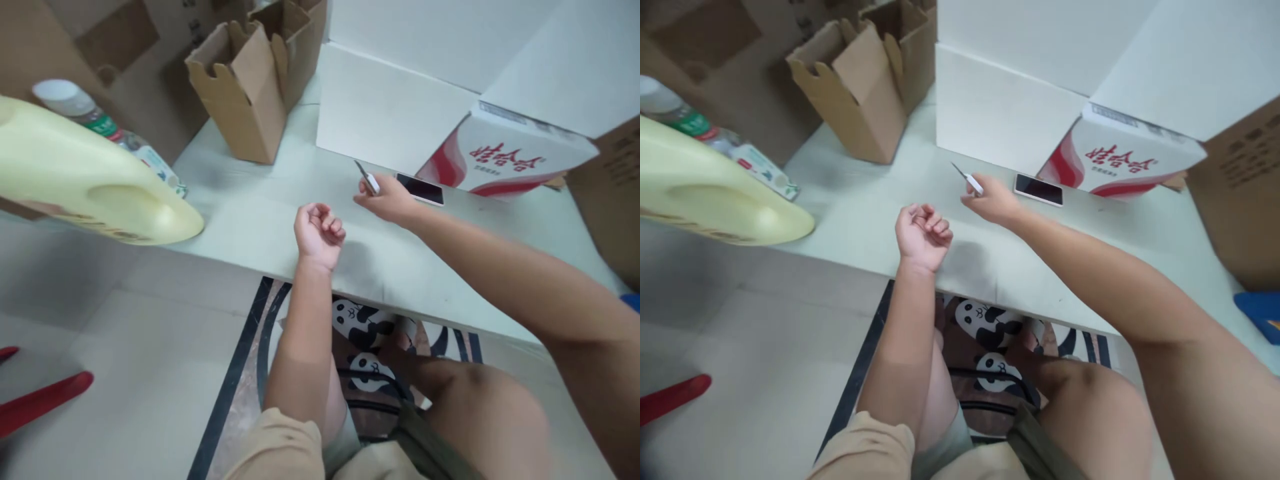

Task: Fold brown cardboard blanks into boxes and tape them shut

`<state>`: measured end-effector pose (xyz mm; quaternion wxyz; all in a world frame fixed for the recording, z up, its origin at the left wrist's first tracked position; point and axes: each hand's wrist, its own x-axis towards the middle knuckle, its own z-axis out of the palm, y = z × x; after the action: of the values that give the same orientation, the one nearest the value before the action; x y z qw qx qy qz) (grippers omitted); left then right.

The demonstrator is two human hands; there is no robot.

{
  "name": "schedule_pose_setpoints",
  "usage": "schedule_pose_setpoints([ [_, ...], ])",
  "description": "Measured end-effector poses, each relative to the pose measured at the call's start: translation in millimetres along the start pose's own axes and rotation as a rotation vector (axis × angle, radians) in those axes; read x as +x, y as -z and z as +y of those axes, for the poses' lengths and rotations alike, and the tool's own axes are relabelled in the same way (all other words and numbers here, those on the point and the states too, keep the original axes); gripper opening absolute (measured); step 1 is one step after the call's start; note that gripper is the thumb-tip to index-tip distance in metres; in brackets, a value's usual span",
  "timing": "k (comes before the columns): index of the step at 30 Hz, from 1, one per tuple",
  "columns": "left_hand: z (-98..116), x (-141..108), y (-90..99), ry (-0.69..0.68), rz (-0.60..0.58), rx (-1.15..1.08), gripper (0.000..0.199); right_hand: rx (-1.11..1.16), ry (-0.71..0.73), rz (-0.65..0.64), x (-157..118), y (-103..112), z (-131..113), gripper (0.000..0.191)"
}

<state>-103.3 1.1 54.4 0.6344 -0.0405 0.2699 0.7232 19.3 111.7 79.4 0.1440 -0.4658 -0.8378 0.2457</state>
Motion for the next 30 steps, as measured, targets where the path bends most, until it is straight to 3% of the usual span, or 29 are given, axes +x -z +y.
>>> schedule_pose_setpoints([
  [4, 17.6, -2.5, 8.9, 0.019, -0.045, -0.127, 0.038, 0.019, 0.251, 0.029, 59.9, -30.5, -67.8, 0.012],
  [8, 34.4, 2.6, 20.1, 0.033, -0.072, -0.288, 0.036, -0.139, 0.365, 0.115, 107.2, -47.1, -124.2, 0.035],
  [14, 51.4, 8.2, 31.2, -0.009, 0.029, -0.423, 0.029, -0.27, 0.548, 0.214, 160.1, -61.5, -153.7, 0.07],
  [17, 54.9, 9.3, 32.7, -0.035, 0.078, -0.409, 0.027, -0.348, 0.567, 0.191, 169.1, -64.5, -157.1, 0.05],
  [20, 57.5, 8.7, 35.3, -0.041, 0.155, -0.371, 0.025, -0.388, 0.534, 0.172, 152.8, -55.8, -152.0, 0.025],
  [23, 60.2, 4.9, 37.7, -0.097, 0.221, -0.312, 0.024, -0.384, 0.531, 0.189, 117.0, -34.9, -127.4, 0.023],
  [27, 59.2, -1.4, 36.0, -0.288, 0.335, -0.196, 0.026, -0.341, 0.479, 0.355, 50.3, 1.0, -63.5, 0.028],
  [30, 51.5, -1.8, 33.0, -0.438, 0.385, -0.061, 0.028, -0.253, 0.483, 0.522, -17.3, 21.1, -10.0, 0.025],
])
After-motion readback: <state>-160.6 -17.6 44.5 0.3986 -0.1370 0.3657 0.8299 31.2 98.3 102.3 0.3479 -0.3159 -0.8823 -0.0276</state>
